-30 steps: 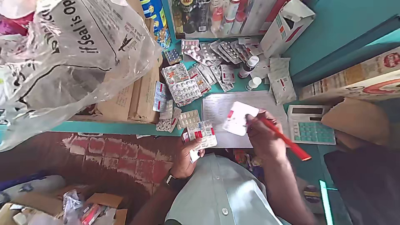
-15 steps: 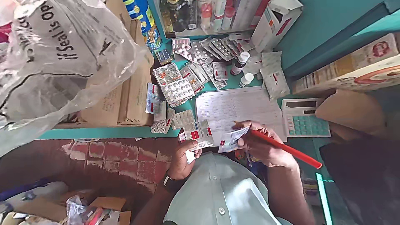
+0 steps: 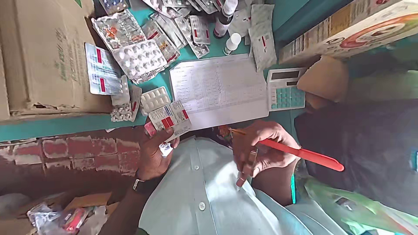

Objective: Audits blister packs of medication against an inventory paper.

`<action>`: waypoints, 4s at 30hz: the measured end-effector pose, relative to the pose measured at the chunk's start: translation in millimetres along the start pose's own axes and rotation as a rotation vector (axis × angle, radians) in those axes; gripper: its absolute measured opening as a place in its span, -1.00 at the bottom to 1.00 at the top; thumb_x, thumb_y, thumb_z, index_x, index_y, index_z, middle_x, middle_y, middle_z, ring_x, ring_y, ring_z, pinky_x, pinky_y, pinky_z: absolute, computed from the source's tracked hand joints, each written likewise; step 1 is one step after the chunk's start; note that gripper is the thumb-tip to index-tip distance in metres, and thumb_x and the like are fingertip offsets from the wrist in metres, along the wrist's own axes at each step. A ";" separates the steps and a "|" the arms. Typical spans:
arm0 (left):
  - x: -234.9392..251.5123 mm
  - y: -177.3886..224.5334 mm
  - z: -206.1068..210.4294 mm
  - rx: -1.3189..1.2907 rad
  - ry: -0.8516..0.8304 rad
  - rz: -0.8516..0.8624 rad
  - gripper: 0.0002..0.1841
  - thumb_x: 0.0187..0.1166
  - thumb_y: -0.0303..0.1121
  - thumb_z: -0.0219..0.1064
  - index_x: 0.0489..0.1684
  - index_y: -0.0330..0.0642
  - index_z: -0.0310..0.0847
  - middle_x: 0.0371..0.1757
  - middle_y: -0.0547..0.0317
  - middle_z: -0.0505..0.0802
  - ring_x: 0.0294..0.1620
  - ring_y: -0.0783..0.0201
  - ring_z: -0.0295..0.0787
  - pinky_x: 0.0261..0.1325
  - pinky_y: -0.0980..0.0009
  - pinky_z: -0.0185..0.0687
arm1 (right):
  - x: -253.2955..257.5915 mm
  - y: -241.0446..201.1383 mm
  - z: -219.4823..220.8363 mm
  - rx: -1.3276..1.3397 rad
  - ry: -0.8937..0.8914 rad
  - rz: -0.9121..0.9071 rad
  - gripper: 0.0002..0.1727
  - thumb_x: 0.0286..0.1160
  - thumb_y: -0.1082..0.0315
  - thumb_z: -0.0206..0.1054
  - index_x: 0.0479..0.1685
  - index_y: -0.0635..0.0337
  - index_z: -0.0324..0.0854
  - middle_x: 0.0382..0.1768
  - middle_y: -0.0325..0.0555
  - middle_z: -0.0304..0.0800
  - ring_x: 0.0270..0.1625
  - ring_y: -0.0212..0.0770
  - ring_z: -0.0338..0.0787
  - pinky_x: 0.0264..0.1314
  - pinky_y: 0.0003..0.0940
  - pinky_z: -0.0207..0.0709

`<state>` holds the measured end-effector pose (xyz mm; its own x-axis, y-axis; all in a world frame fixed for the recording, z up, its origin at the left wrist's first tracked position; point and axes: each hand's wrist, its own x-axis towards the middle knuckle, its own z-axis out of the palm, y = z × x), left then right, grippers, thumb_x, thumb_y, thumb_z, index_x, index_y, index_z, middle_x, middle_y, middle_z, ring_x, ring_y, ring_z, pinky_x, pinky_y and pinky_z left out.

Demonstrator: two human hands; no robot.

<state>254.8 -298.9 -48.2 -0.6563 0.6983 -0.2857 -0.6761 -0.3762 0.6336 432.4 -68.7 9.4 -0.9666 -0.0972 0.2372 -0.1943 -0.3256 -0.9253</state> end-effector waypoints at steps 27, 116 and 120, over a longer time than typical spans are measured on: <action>-11.3 36.9 17.2 -0.036 0.046 0.356 -0.76 0.47 -0.42 0.45 0.05 -0.24 0.69 -0.24 -0.07 0.86 -0.42 0.24 0.79 -0.31 0.34 0.76 | 8.4 -17.2 -24.1 0.089 0.391 -0.351 -0.68 0.51 -0.08 0.39 -0.23 -0.03 0.78 -0.62 -0.51 0.66 -0.58 -0.60 0.61 -0.47 -0.65 0.53; -207.9 142.3 -190.5 0.385 0.530 0.345 -0.58 0.54 -0.49 0.30 0.40 -0.18 0.53 -0.21 0.29 0.77 -0.56 0.56 0.53 -0.50 0.59 0.53 | 223.3 152.3 228.0 0.138 -0.539 0.152 -0.69 0.63 0.13 0.38 0.29 -0.23 0.79 0.05 -0.35 0.93 0.06 -0.35 0.89 0.16 -0.41 0.78; -303.6 167.5 -294.7 0.443 0.776 0.555 -0.52 0.59 -0.43 0.33 0.51 -0.23 0.45 0.08 0.23 0.83 -0.26 0.48 0.71 -0.23 0.49 0.68 | 299.2 212.6 359.9 0.028 -0.446 0.186 -0.82 0.70 0.18 0.25 0.03 -0.10 0.76 -0.07 -0.49 0.89 0.00 -0.48 0.84 0.12 -0.45 0.73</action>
<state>242.1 -753.4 -67.2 -0.9769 -0.1441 -0.1576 -0.1345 -0.1583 0.9782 162.1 -505.6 -9.9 -0.8175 -0.5479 0.1778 -0.0143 -0.2893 -0.9571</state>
